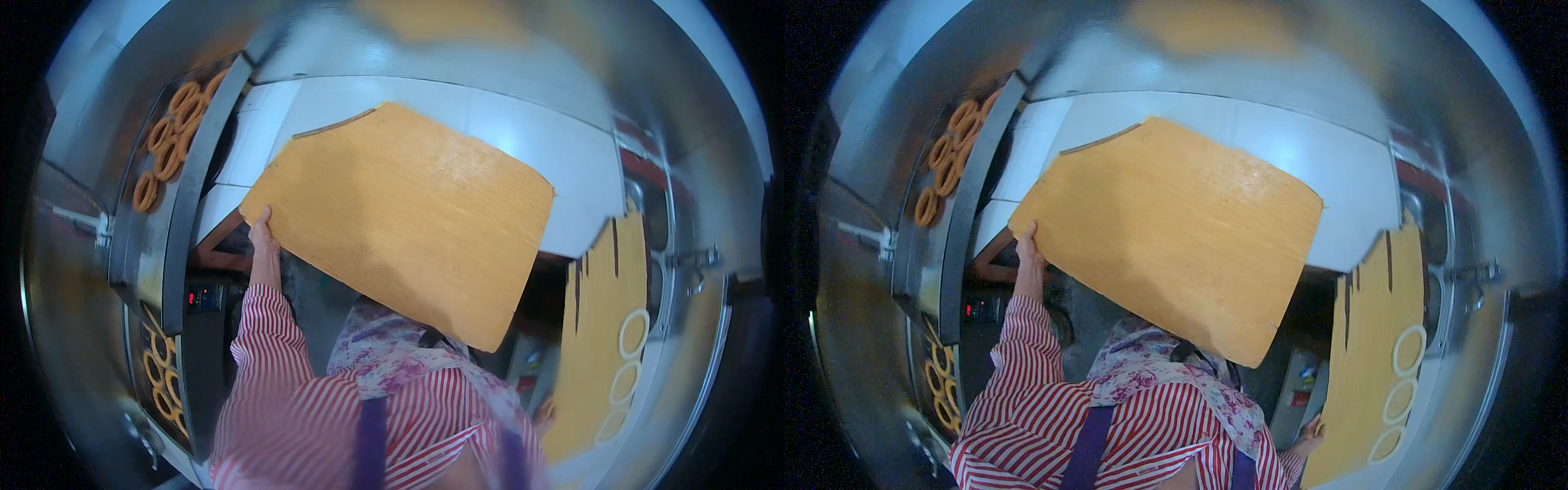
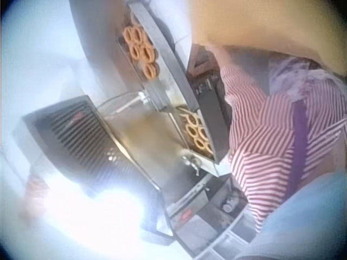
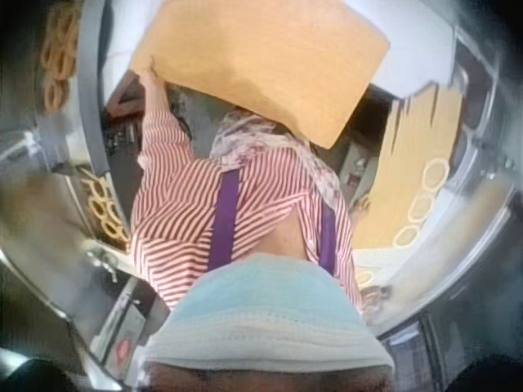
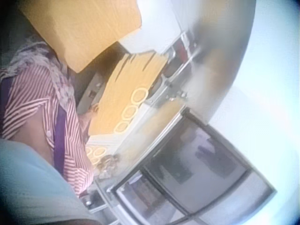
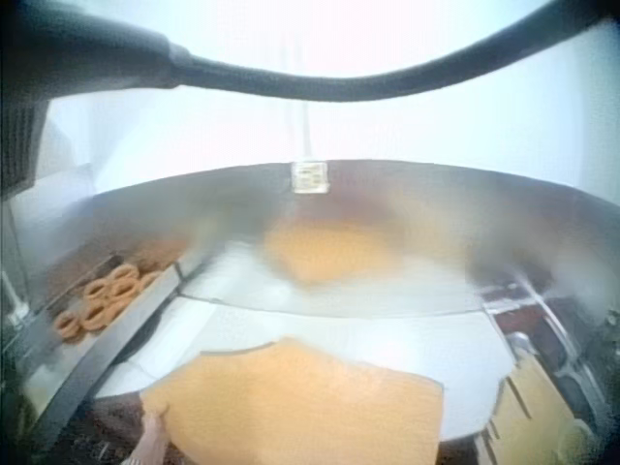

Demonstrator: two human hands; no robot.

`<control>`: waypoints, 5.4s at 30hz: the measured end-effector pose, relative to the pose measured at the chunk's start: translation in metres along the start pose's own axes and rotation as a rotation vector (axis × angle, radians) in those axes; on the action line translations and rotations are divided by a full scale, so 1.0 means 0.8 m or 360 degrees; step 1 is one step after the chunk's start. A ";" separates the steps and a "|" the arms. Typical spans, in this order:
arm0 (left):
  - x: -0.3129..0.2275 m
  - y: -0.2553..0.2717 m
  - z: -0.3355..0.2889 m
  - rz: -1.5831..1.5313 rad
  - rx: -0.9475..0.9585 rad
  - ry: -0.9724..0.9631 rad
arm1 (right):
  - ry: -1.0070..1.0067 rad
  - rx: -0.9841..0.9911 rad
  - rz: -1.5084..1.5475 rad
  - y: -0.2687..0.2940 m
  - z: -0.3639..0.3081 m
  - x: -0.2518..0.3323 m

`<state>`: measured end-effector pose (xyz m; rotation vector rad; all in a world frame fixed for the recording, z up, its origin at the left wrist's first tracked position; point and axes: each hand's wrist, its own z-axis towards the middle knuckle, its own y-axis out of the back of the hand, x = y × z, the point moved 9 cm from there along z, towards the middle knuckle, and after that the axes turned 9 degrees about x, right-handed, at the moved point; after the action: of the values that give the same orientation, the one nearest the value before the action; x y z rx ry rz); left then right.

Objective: The person uses long wooden chopsticks to flip and arrange ring-shaped doughnuts frying in a deep fryer. They periodically remove cooked doughnuts and place them on a metal tray, then stack them neatly. The person also handles a yellow board with uncooked dough rings.

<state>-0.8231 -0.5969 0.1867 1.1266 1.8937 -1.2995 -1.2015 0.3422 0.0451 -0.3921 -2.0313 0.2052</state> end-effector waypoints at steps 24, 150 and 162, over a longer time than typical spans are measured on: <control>-0.071 0.188 0.235 -0.0282 -0.0396 0.0418 | -0.1107 0.1140 -0.1525 -0.789 -0.108 -0.230; -0.499 0.080 0.767 0.1121 0.0078 -0.0082 | -0.0935 0.1959 -0.0868 -1.702 -0.620 -0.696; -0.536 -0.098 0.692 0.0569 0.0811 -0.0282 | 0.0019 0.2071 -0.0797 -1.787 -0.532 -0.477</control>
<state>-0.6876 -1.2633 0.3728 1.4602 1.1893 -1.6475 -0.9290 -1.1374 0.3715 0.8974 -1.5159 1.0890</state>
